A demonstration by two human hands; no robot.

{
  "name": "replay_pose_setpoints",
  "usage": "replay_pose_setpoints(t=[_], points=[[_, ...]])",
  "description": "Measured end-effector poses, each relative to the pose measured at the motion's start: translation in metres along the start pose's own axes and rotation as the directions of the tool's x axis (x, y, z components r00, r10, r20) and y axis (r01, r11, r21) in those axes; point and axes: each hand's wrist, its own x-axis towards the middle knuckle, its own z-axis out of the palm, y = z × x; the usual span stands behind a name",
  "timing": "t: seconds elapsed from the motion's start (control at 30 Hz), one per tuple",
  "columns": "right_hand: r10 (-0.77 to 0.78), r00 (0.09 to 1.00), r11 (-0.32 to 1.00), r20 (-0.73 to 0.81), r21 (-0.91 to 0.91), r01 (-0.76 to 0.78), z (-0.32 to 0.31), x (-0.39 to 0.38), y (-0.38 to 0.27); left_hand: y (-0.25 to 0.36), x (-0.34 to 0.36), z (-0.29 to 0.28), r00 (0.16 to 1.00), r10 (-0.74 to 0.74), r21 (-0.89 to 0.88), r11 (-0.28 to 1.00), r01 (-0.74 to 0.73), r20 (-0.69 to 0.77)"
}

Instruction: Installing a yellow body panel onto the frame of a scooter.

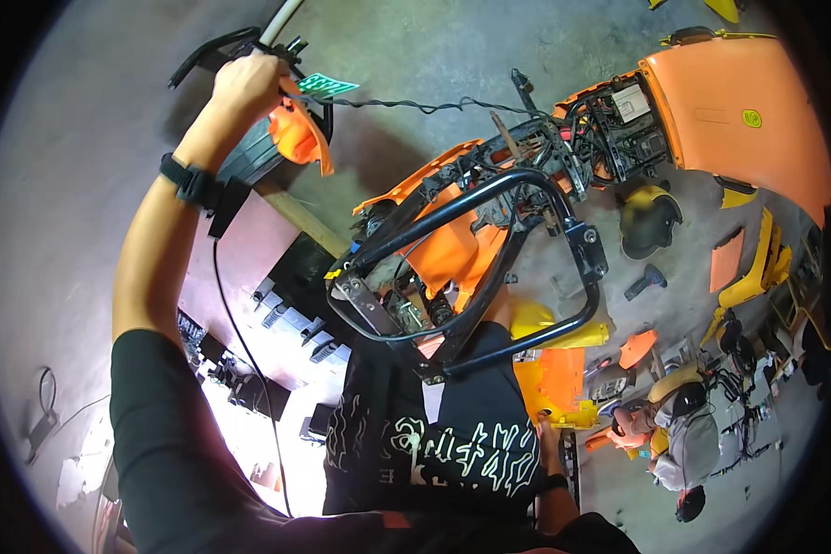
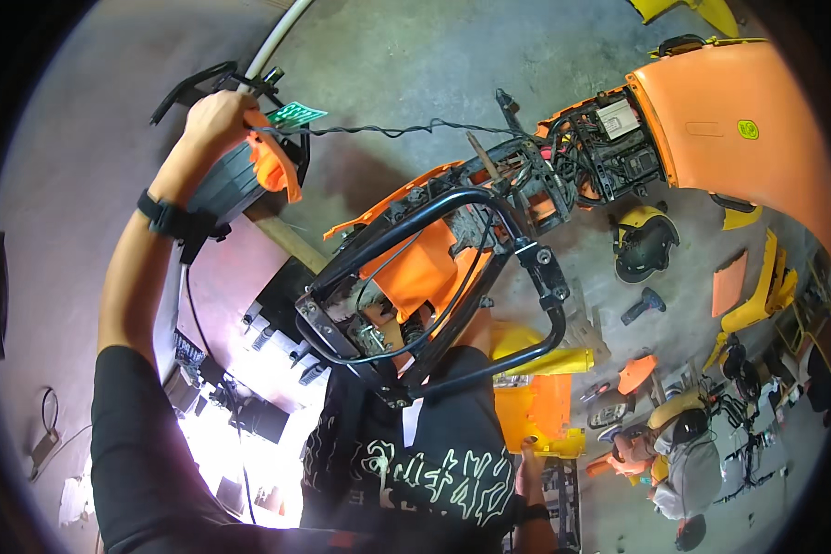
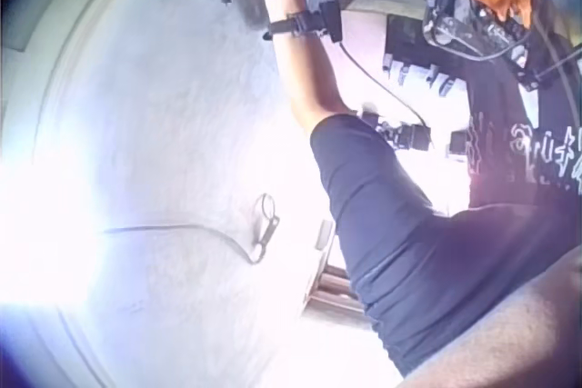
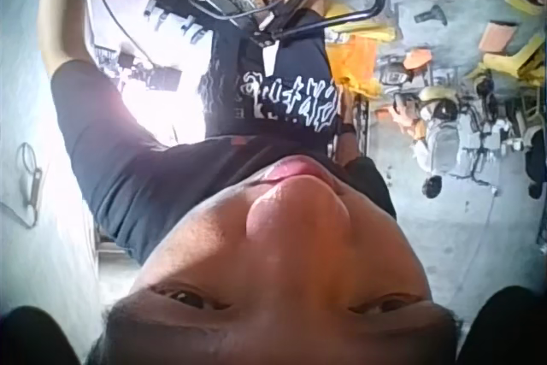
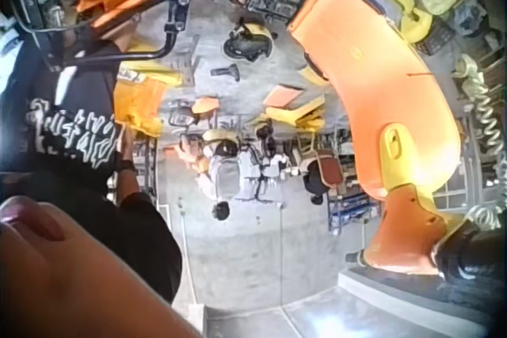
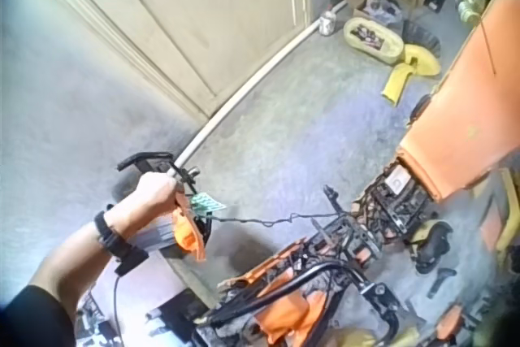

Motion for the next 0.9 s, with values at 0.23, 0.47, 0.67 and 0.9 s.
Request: replay_pose_setpoints(t=[0.23,0.47,0.67,0.9], points=[[-0.074,0.996,0.979,0.047,0.196,0.063,-0.001,0.003,0.014,0.044,-0.102,-0.039,0.988,-0.018,0.125,0.992,-0.002,0.154],[-0.054,0.998,0.974,0.031,0.222,0.046,-0.028,0.018,0.034,0.09,-0.18,-0.005,0.874,-0.013,0.037,0.999,-0.006,0.485],[-0.136,0.989,0.987,0.063,0.099,0.129,-0.012,-0.002,-0.003,0.125,-0.189,0.004,0.636,0.051,-0.089,0.996,0.029,0.77],[-0.122,0.989,0.983,0.079,0.147,0.109,-0.015,0.011,-0.022,0.14,-0.187,0.017,0.525,0.078,-0.141,0.987,0.082,0.848]])
